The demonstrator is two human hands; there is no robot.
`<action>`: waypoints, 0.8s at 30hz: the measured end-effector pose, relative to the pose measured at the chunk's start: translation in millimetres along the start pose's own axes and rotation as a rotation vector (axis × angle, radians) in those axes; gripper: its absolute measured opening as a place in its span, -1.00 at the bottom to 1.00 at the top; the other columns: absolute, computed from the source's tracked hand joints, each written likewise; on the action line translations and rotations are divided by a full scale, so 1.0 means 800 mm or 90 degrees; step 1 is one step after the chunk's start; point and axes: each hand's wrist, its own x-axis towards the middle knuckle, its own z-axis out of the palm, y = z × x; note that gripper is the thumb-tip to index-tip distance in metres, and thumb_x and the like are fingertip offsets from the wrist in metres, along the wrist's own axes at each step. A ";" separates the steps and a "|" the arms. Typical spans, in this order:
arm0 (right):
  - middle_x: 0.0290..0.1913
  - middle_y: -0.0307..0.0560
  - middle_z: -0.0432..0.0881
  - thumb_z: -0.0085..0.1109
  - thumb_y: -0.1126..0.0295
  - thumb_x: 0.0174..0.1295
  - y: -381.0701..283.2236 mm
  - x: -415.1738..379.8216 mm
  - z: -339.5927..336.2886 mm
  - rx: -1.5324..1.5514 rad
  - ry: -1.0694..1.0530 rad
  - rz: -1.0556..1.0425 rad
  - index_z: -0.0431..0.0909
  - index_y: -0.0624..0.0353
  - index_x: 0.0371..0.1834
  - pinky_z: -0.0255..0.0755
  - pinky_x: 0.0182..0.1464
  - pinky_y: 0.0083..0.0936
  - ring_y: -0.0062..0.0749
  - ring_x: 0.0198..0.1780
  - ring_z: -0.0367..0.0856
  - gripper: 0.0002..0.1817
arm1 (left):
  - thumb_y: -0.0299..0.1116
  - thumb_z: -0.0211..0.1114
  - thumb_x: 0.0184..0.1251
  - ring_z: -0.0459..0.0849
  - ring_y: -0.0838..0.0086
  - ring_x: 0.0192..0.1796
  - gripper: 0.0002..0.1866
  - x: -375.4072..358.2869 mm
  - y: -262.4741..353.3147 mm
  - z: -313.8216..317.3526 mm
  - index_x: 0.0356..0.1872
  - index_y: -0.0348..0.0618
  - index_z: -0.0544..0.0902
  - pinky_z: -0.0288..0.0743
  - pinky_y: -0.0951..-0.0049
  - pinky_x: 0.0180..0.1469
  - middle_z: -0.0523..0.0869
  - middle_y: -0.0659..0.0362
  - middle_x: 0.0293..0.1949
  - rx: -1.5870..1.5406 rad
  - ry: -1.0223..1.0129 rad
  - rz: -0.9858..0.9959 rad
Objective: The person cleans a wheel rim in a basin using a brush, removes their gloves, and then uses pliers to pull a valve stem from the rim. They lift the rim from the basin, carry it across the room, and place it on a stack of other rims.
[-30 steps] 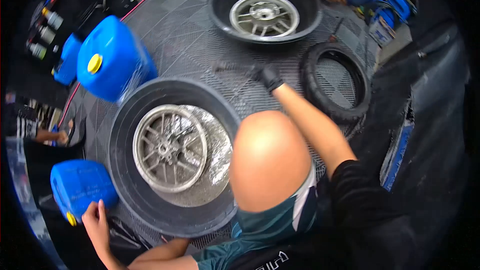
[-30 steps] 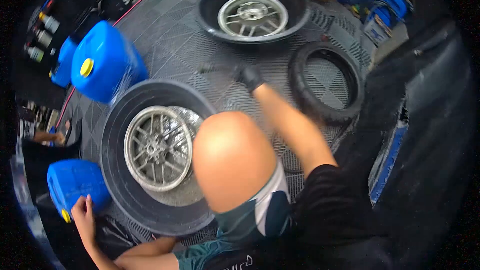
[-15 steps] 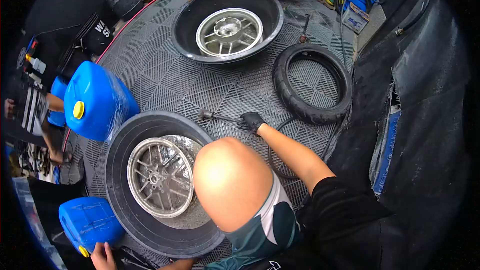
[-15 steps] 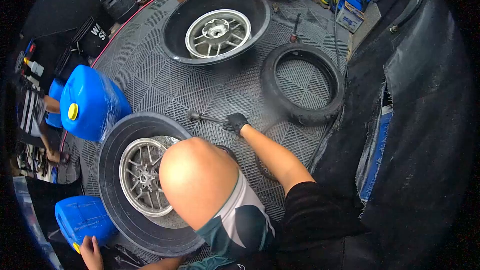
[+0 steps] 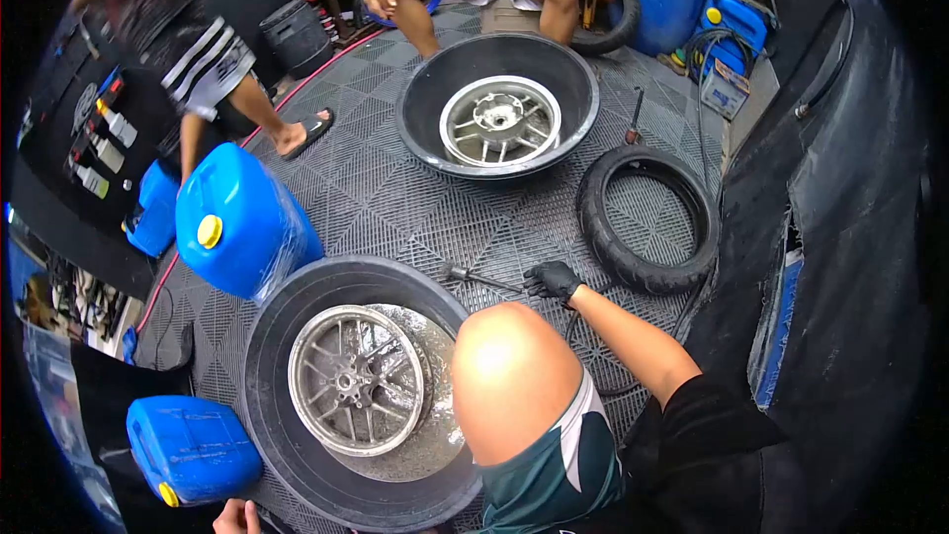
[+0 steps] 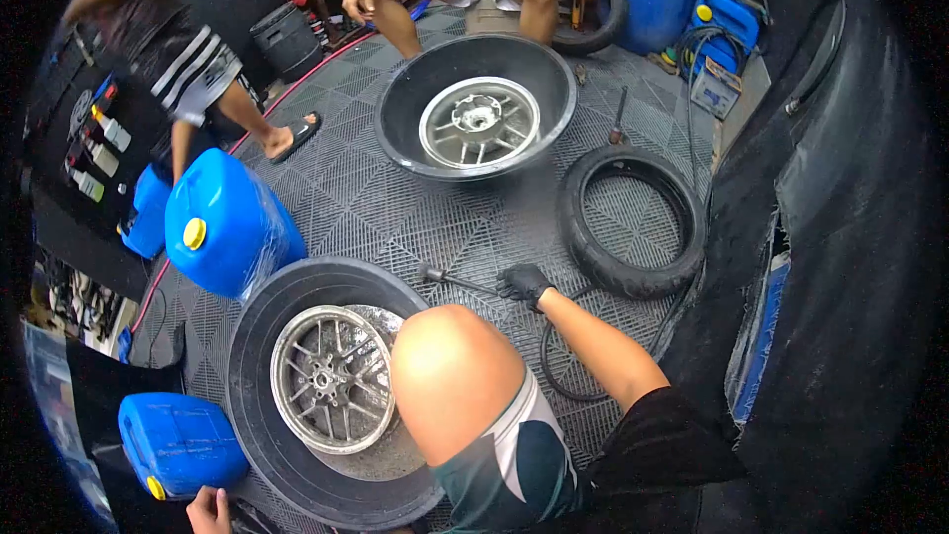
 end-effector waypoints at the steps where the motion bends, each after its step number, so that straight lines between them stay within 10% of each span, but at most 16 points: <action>1: -0.22 -0.06 0.77 0.05 0.38 0.32 -0.012 -0.006 0.003 -0.009 -0.015 0.007 0.67 0.25 -0.03 0.52 -0.37 -0.57 -0.46 -0.36 0.71 -0.72 | -0.22 0.16 0.51 0.72 -0.04 -0.25 -0.67 -0.003 -0.008 0.008 -0.17 -0.36 0.66 0.53 0.16 -0.18 0.72 -0.22 -0.30 0.003 0.008 0.017; 14: -0.42 -0.07 0.71 0.15 0.06 0.39 -0.290 -0.119 0.141 -0.600 0.039 -0.465 0.69 0.28 -0.23 0.51 -0.21 -0.43 -0.46 -0.36 0.64 -0.57 | -0.30 0.24 0.46 0.74 0.07 -0.26 -0.79 -0.040 -0.023 0.012 -0.22 -0.25 0.68 0.58 0.26 -0.21 0.74 -0.10 -0.28 -0.058 0.134 0.155; 18: -0.26 0.23 0.70 0.11 0.06 0.31 -0.381 -0.157 0.236 -0.701 0.000 -0.597 0.69 0.26 -0.19 0.50 -0.07 -0.13 0.10 -0.18 0.69 -0.58 | -0.30 0.27 0.43 0.70 0.11 -0.44 -0.82 -0.047 -0.047 -0.010 -0.29 -0.20 0.70 0.54 0.25 -0.37 0.70 -0.09 -0.42 0.117 0.065 0.203; 24: -0.17 0.17 0.72 0.08 0.05 0.31 -0.397 -0.106 0.396 -1.020 -0.344 -0.664 0.69 0.16 -0.07 0.49 0.00 -0.10 0.10 -0.14 0.68 -0.58 | -0.48 0.21 0.39 0.73 0.14 -0.18 -0.83 -0.071 -0.105 -0.026 -0.12 -0.28 0.72 0.57 0.29 -0.07 0.76 -0.03 -0.25 -0.084 0.122 0.264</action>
